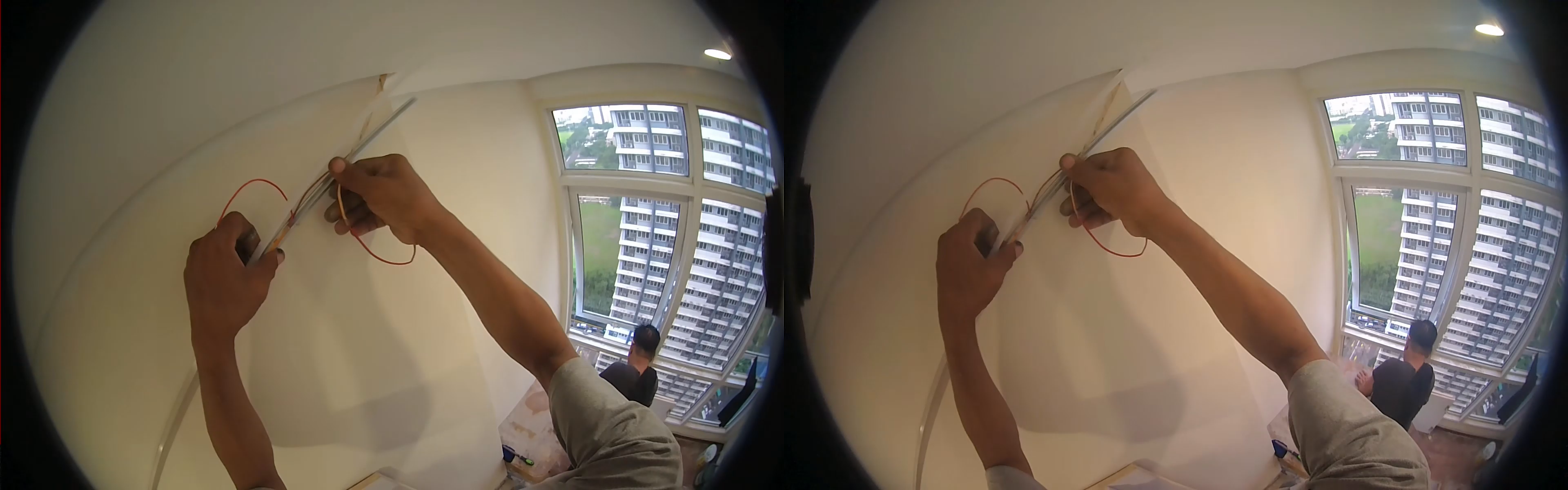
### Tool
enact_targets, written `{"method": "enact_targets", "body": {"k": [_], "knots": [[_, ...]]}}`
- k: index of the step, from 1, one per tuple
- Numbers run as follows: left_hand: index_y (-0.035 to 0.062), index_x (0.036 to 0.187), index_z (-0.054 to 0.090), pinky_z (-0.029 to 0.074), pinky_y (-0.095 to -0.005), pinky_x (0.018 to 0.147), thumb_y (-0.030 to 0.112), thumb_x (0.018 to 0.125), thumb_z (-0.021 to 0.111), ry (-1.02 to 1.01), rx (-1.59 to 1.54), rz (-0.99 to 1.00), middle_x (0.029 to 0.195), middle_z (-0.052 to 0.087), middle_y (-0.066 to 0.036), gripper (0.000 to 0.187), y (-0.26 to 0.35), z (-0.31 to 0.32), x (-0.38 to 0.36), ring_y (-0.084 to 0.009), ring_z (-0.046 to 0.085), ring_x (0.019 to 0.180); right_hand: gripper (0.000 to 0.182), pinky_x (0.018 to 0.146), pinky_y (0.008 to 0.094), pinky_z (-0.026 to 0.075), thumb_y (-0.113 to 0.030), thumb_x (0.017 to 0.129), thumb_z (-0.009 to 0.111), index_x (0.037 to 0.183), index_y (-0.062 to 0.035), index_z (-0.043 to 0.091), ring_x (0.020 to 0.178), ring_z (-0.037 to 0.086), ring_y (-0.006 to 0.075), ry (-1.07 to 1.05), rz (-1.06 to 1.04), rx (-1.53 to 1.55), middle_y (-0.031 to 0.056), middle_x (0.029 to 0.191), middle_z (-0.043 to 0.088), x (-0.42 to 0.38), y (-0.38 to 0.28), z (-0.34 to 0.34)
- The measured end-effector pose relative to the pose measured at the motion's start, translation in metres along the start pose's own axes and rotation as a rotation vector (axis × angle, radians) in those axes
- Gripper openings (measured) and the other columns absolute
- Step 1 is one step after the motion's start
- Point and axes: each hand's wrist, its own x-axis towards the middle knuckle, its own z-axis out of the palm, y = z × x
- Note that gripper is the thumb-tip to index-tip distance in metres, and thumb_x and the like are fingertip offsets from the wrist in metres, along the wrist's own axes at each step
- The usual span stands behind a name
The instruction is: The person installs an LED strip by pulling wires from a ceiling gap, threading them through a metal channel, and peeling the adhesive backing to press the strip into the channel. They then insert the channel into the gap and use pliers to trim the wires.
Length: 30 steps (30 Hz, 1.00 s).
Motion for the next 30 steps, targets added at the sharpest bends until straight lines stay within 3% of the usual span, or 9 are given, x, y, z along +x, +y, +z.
{"method": "enact_targets", "body": {"k": [6,8,11,21,24,26,30], "knots": [[0.0015,0.080,0.055,0.044,-0.0364,0.060,0.011,0.068,0.084,-0.006,-0.004,-0.018,0.068,0.055,-0.009,0.033,0.005,-0.003,0.000,-0.0202,0.051,0.061,0.052,0.060,0.0332,0.060,-0.046,0.097,0.069,0.099,0.0056,0.066,0.069,0.073,0.0237,-0.114,0.089,0.083,0.0178,0.084,0.072,-0.003,0.011,0.019],[0.0015,0.080,0.055,0.044,-0.0362,0.061,0.010,0.068,0.084,-0.022,-0.028,-0.036,0.068,0.055,-0.009,0.032,0.005,-0.005,0.001,-0.0196,0.051,0.062,0.051,0.062,0.0343,0.060,-0.044,0.098,0.068,0.100,0.0065,0.067,0.069,0.072,0.0248,-0.160,0.073,0.267,0.0181,0.086,0.071,-0.001,0.017,0.025],[0.0016,0.080,0.055,0.043,-0.0360,0.061,0.009,0.069,0.084,-0.056,-0.077,-0.045,0.068,0.055,-0.008,0.031,0.007,-0.009,0.004,-0.0187,0.050,0.062,0.049,0.063,0.0365,0.060,-0.042,0.099,0.068,0.102,0.0073,0.067,0.070,0.072,0.0256,-0.119,0.072,0.306,0.0181,0.086,0.070,0.000,0.018,0.032],[0.0020,0.079,0.056,0.042,-0.0347,0.062,0.014,0.074,0.083,-0.020,-0.086,-0.030,0.071,0.054,-0.006,0.030,0.010,-0.020,0.006,-0.0165,0.048,0.065,0.049,0.064,0.0368,0.059,-0.045,0.096,0.071,0.101,0.0042,0.068,0.072,0.071,0.0256,-0.088,0.067,0.286,0.0149,0.085,0.070,0.003,0.013,0.038],[0.0016,0.080,0.057,0.043,-0.0330,0.063,0.015,0.075,0.082,0.071,-0.082,-0.013,0.072,0.055,-0.005,0.028,0.005,-0.020,0.003,-0.0151,0.049,0.066,0.044,0.058,0.0352,0.060,-0.038,0.096,0.071,0.094,0.0060,0.068,0.067,0.073,0.0258,-0.022,0.054,0.293,0.0157,0.083,0.071,0.005,0.013,0.038],[0.0012,0.080,0.059,0.044,-0.0319,0.063,0.014,0.075,0.082,0.091,-0.111,-0.030,0.072,0.056,-0.004,0.027,0.003,-0.021,-0.001,-0.0143,0.049,0.066,0.047,0.066,0.0378,0.060,-0.043,0.094,0.073,0.102,0.0023,0.068,0.073,0.072,0.0254,-0.031,0.073,0.274,0.0136,0.087,0.070,0.007,0.014,0.035],[0.0010,0.082,0.063,0.045,-0.0294,0.064,0.013,0.077,0.080,0.097,-0.191,-0.037,0.072,0.059,-0.002,0.021,-0.005,-0.024,-0.006,-0.0118,0.052,0.065,0.047,0.066,0.0384,0.060,-0.042,0.095,0.073,0.103,0.0042,0.068,0.072,0.072,0.0259,-0.033,0.052,0.230,0.0124,0.086,0.069,0.014,0.019,0.032]]}}
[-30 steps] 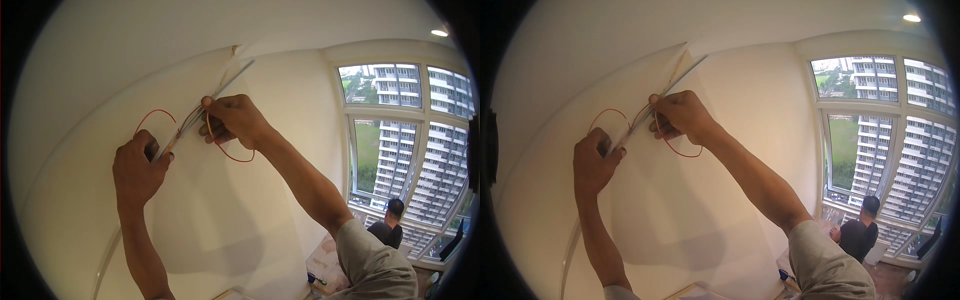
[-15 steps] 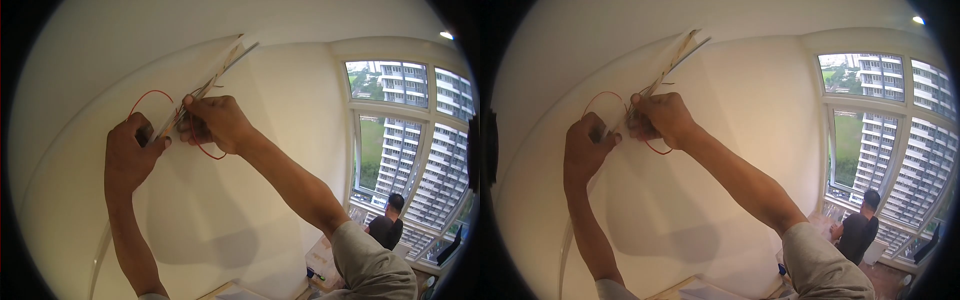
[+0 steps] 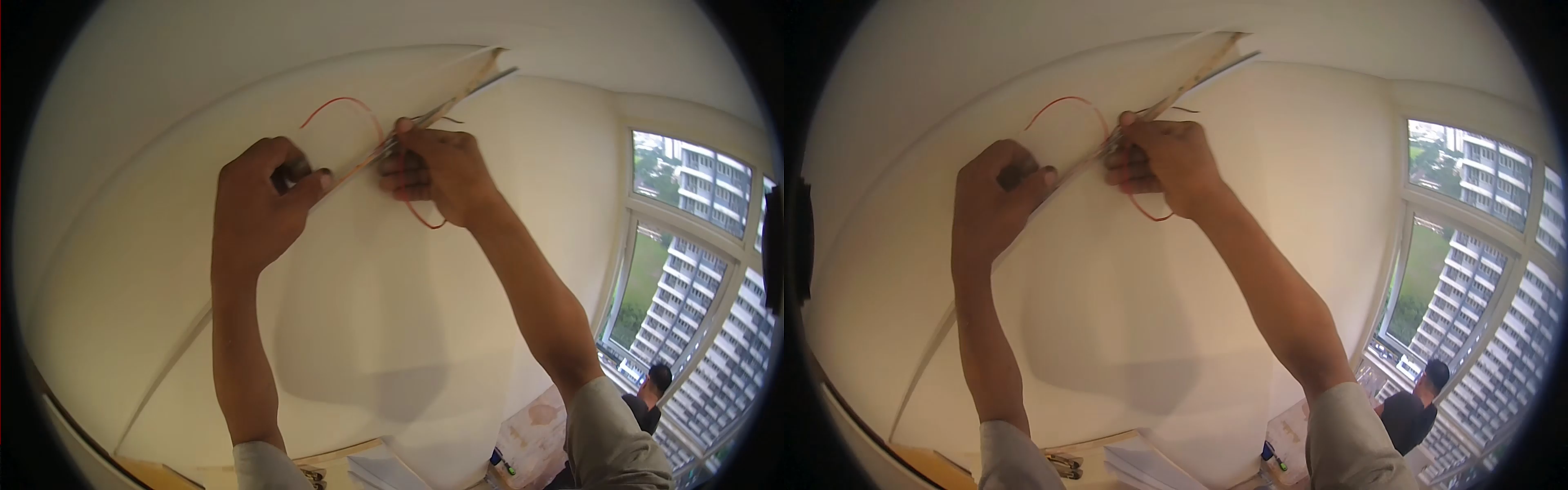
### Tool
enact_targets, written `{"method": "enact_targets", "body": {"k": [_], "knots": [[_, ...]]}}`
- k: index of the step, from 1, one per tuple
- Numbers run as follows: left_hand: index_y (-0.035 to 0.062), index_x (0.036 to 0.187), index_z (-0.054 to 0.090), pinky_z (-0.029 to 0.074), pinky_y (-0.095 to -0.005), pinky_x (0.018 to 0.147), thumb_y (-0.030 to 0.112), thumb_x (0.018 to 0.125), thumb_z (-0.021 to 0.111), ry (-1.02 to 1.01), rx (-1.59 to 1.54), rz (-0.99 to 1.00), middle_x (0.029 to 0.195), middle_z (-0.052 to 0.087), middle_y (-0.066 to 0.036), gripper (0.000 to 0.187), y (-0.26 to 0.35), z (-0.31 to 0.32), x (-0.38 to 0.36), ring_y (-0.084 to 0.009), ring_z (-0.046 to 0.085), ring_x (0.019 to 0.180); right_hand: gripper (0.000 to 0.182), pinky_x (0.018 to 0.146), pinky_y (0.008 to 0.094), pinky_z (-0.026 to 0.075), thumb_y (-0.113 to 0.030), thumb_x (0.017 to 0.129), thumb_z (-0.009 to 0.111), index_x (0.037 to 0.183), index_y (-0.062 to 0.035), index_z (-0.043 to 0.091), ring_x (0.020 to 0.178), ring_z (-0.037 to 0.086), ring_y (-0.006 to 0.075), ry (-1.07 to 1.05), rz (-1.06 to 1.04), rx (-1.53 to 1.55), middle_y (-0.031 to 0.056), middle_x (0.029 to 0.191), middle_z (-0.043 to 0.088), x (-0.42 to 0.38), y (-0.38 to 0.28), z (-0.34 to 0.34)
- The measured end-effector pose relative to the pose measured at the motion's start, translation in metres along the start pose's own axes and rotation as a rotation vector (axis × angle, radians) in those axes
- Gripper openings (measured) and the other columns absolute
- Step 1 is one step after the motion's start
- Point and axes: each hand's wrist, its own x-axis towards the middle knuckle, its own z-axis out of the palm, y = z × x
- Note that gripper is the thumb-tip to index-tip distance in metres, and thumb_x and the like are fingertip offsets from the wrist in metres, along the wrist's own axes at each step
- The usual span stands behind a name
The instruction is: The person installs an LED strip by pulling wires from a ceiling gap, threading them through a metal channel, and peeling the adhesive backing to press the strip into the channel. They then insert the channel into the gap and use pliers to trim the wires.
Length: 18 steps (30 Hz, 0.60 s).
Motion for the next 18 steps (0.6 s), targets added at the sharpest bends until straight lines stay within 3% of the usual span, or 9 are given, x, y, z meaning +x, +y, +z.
{"method": "enact_targets", "body": {"k": [4,9,13,15,18], "knots": [[0.0012,0.086,0.066,0.047,-0.0296,0.065,0.013,0.080,0.078,-0.064,-0.004,-0.085,0.073,0.064,-0.004,0.018,-0.002,-0.003,-0.004,-0.0124,0.057,0.067,0.043,0.065,0.0385,0.060,-0.037,0.099,0.067,0.105,0.0054,0.068,0.070,0.072,0.0261,-0.008,-0.020,-0.030,0.0138,0.085,0.069,0.000,-0.003,-0.003],[0.0013,0.096,0.072,0.053,-0.0313,0.072,0.015,0.080,0.081,-0.045,0.007,-0.128,0.087,0.074,-0.007,0.023,-0.002,-0.007,0.002,-0.0149,0.067,0.075,0.039,0.064,0.0375,0.060,-0.032,0.102,0.062,0.106,0.0062,0.067,0.070,0.072,0.0256,0.009,0.004,-0.068,0.0152,0.086,0.070,0.000,-0.004,-0.010],[0.0001,0.097,0.071,0.054,-0.0342,0.075,0.017,0.081,0.081,-0.109,0.016,0.003,0.093,0.075,-0.008,0.025,0.005,0.019,0.003,-0.0190,0.068,0.079,0.039,0.063,0.0366,0.060,-0.031,0.103,0.060,0.106,0.0064,0.067,0.071,0.073,0.0261,-0.016,-0.008,-0.080,0.0157,0.087,0.071,-0.001,-0.003,-0.013],[-0.0006,0.097,0.072,0.053,-0.0373,0.075,0.016,0.082,0.080,-0.099,0.139,0.188,0.094,0.074,-0.011,0.025,0.004,0.036,0.009,-0.0234,0.069,0.081,0.041,0.063,0.0363,0.060,-0.033,0.103,0.060,0.107,0.0066,0.067,0.071,0.073,0.0263,-0.018,-0.015,-0.086,0.0160,0.088,0.071,-0.004,-0.006,-0.013],[-0.0005,0.096,0.072,0.051,-0.0389,0.074,0.014,0.081,0.080,-0.279,0.335,0.097,0.090,0.072,-0.013,0.022,0.021,0.036,0.020,-0.0249,0.068,0.081,0.046,0.064,0.0362,0.060,-0.038,0.103,0.061,0.108,0.0072,0.066,0.072,0.073,0.0266,-0.055,-0.006,-0.136,0.0169,0.089,0.072,-0.011,-0.013,-0.017]]}}
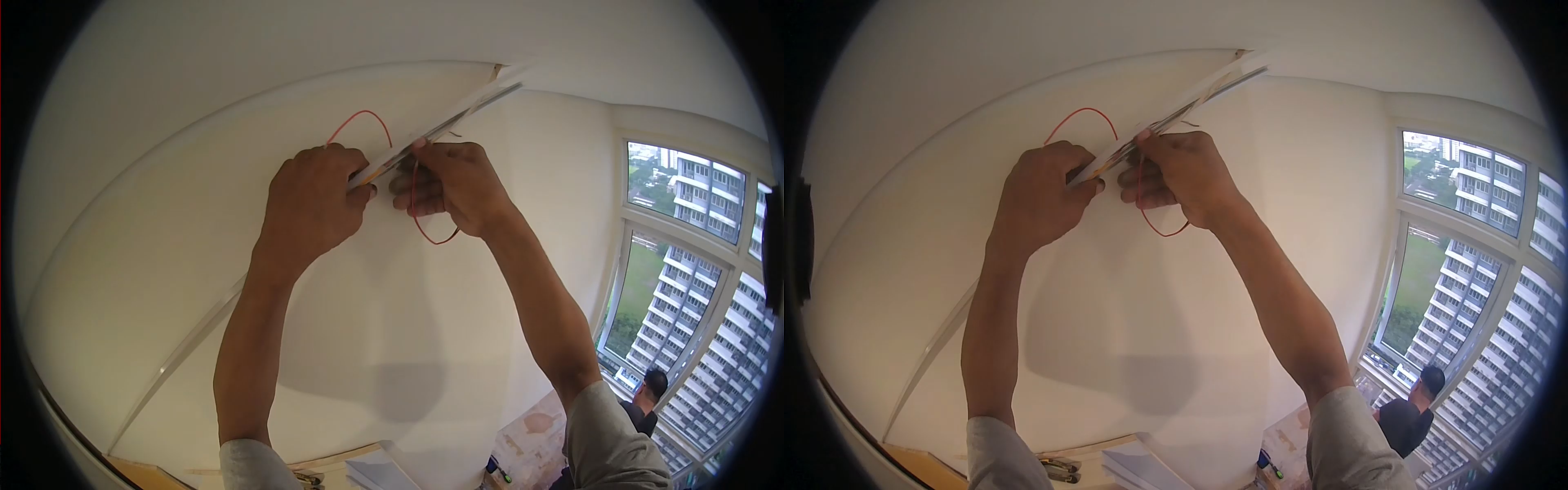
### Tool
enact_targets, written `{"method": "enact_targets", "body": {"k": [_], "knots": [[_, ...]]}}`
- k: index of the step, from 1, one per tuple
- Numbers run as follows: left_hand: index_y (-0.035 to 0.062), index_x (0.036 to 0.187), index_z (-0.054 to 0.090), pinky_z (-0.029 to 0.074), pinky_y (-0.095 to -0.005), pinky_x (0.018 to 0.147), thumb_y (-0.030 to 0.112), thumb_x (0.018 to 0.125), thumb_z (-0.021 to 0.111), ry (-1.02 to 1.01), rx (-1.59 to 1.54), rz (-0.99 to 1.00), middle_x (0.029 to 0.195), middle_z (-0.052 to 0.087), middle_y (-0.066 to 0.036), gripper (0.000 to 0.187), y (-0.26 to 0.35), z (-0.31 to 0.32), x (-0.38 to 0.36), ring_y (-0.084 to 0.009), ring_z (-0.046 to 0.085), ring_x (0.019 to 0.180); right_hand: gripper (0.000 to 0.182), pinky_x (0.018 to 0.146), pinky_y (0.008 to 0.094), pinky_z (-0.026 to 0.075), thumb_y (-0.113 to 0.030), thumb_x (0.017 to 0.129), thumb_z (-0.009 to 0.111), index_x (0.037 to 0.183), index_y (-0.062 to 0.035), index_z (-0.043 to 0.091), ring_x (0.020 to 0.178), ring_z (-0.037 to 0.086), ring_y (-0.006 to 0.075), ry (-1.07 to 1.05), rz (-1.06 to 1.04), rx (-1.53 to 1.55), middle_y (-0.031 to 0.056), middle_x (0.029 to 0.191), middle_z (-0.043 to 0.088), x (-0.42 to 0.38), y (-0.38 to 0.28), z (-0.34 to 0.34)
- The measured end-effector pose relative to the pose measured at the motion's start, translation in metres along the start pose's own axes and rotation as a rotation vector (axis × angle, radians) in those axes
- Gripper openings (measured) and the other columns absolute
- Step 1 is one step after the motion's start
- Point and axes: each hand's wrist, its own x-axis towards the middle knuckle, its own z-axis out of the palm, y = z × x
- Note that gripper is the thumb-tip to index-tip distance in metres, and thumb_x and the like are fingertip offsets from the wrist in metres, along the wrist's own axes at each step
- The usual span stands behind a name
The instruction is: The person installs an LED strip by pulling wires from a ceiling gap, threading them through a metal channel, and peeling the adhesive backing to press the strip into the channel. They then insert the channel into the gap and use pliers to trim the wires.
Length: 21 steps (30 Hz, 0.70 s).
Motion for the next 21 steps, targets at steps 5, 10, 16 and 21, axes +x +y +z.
{"method": "enact_targets", "body": {"k": [5,10,16,21], "knots": [[-0.0002,0.093,0.072,0.050,-0.0390,0.073,0.012,0.081,0.078,0.011,-0.168,-0.085,0.087,0.070,-0.013,0.018,-0.001,0.000,0.002,-0.0230,0.066,0.077,0.054,0.066,0.0373,0.061,-0.043,0.102,0.061,0.113,0.0097,0.064,0.074,0.074,0.0268,-0.031,0.038,-0.131,0.0185,0.092,0.072,-0.021,-0.008,-0.027],[-0.0002,0.096,0.067,0.051,-0.0392,0.074,0.010,0.080,0.080,0.004,-0.297,-0.114,0.085,0.069,-0.014,0.023,0.001,0.002,0.000,-0.0232,0.066,0.078,0.057,0.072,0.0362,0.062,-0.040,0.102,0.063,0.124,0.0123,0.061,0.082,0.075,0.0256,0.101,-0.073,-0.347,0.0184,0.097,0.072,-0.038,-0.007,-0.048],[-0.0006,0.094,0.059,0.051,-0.0409,0.074,0.012,0.077,0.084,0.019,-0.226,-0.106,0.086,0.069,-0.018,0.033,0.008,0.012,-0.009,-0.0286,0.066,0.077,0.044,0.078,0.0348,0.062,-0.025,0.098,0.070,0.125,0.0085,0.061,0.092,0.072,0.0223,0.091,-0.185,-0.255,0.0145,0.104,0.069,-0.039,-0.010,-0.044],[0.0019,0.090,0.057,0.049,-0.0449,0.075,0.010,0.075,0.083,0.192,-0.114,0.103,0.082,0.064,-0.013,0.031,0.009,0.046,-0.025,-0.0336,0.064,0.077,0.037,0.079,0.0356,0.062,-0.016,0.095,0.072,0.121,0.0075,0.061,0.093,0.071,0.0223,0.056,-0.122,-0.139,0.0139,0.106,0.068,-0.034,0.005,-0.039]]}}
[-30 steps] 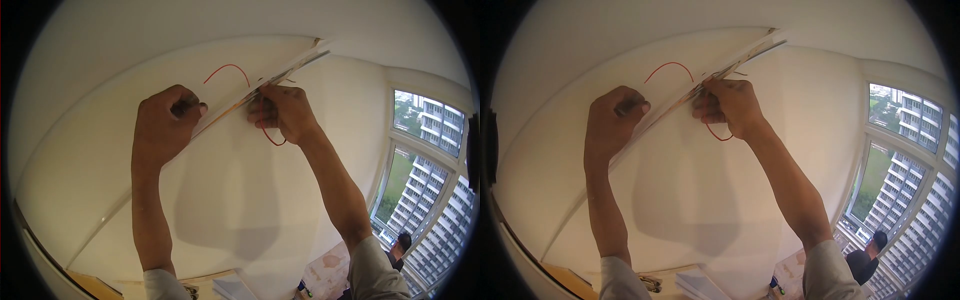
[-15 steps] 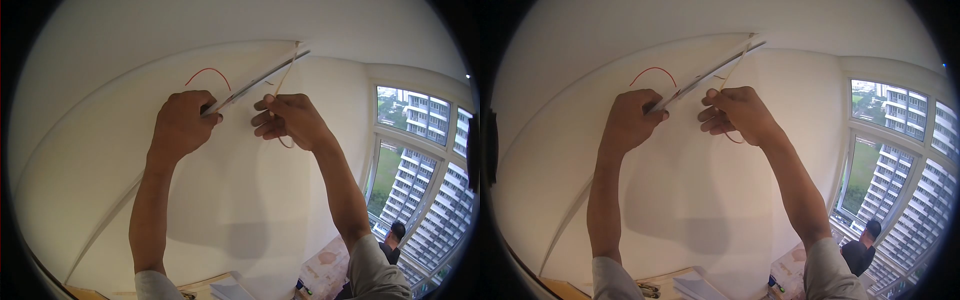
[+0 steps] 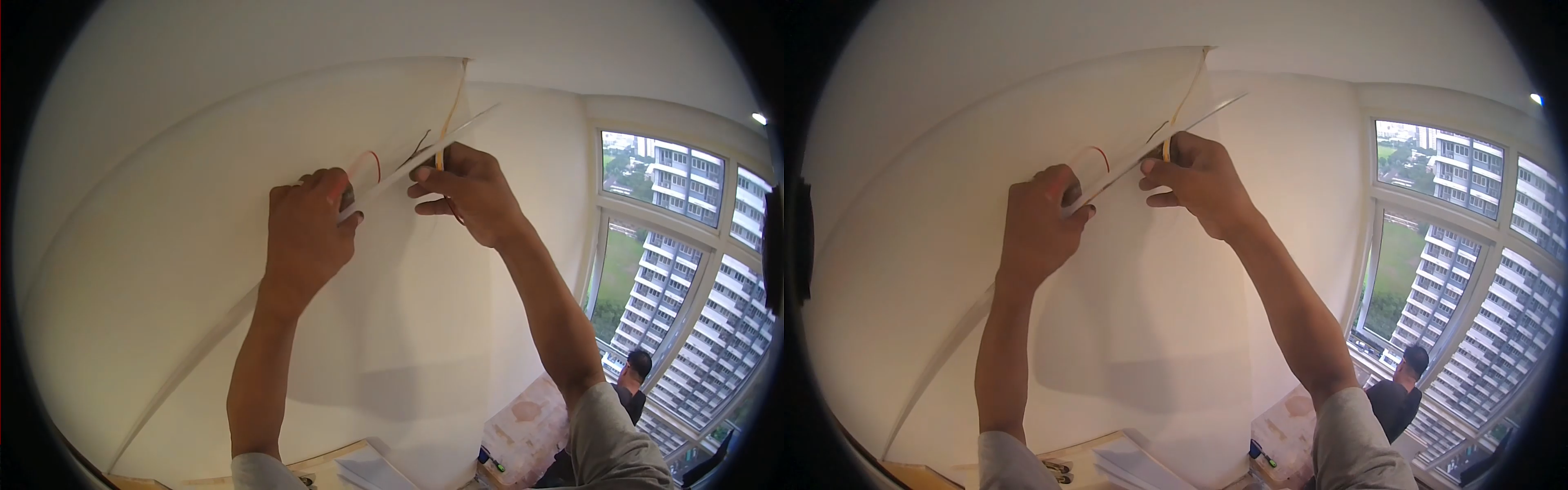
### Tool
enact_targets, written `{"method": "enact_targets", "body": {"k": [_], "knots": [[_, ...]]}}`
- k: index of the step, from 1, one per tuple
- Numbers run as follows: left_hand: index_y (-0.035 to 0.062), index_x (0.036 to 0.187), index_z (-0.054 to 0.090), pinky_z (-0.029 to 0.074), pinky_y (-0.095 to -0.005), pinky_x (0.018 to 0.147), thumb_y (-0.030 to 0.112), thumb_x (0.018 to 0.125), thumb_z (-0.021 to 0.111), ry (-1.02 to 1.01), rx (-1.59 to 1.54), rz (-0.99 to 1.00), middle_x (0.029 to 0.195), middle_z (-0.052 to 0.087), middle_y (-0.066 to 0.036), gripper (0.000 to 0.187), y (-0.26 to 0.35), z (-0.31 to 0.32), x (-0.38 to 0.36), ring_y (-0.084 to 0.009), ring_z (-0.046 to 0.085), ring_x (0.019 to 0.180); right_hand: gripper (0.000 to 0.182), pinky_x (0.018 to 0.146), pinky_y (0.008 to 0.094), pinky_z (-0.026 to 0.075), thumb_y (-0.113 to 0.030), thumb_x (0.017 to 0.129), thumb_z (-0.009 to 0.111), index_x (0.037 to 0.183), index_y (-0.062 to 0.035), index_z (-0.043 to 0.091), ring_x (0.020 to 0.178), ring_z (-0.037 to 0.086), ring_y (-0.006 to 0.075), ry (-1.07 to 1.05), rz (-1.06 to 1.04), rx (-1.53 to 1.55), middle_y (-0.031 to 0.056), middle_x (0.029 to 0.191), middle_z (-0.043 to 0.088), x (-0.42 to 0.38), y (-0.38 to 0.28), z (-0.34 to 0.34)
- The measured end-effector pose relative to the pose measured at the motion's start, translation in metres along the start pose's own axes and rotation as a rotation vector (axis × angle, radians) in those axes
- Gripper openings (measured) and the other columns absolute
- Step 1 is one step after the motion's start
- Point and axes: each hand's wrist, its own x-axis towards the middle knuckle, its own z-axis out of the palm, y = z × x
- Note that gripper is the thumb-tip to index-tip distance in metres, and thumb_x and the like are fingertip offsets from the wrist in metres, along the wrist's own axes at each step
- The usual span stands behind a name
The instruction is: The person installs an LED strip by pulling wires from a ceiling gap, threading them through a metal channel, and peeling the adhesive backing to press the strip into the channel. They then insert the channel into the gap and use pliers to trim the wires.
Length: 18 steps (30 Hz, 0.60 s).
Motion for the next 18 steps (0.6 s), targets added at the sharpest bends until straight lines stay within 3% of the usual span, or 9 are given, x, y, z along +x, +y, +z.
{"method": "enact_targets", "body": {"k": [6,9,18], "knots": [[0.0073,0.097,0.059,0.041,-0.0453,0.091,0.010,0.074,0.083,0.070,0.142,0.019,0.095,0.063,-0.007,0.033,0.006,0.023,-0.020,-0.0274,0.062,0.096,0.032,0.085,0.0369,0.063,-0.011,0.094,0.070,0.117,0.0085,0.060,0.097,0.071,0.0234,0.042,0.067,0.047,0.0147,0.109,0.068,-0.005,0.018,0.006],[0.0086,0.099,0.060,0.039,-0.0427,0.092,0.006,0.072,0.083,0.134,0.181,0.067,0.098,0.064,-0.006,0.035,0.005,0.027,-0.026,-0.0277,0.062,0.102,0.032,0.088,0.0366,0.063,-0.009,0.093,0.070,0.117,0.0095,0.059,0.098,0.071,0.0235,0.036,0.071,0.081,0.0155,0.110,0.068,-0.004,0.025,0.005],[0.0112,0.112,0.064,0.038,-0.0456,0.098,0.011,0.072,0.084,0.122,0.084,0.027,0.113,0.064,-0.004,0.045,0.021,0.002,-0.042,-0.0261,0.060,0.104,0.033,0.091,0.0383,0.063,-0.008,0.092,0.070,0.119,0.0092,0.060,0.099,0.069,0.0227,0.020,0.018,0.182,0.0145,0.109,0.067,-0.011,0.033,0.008]]}}
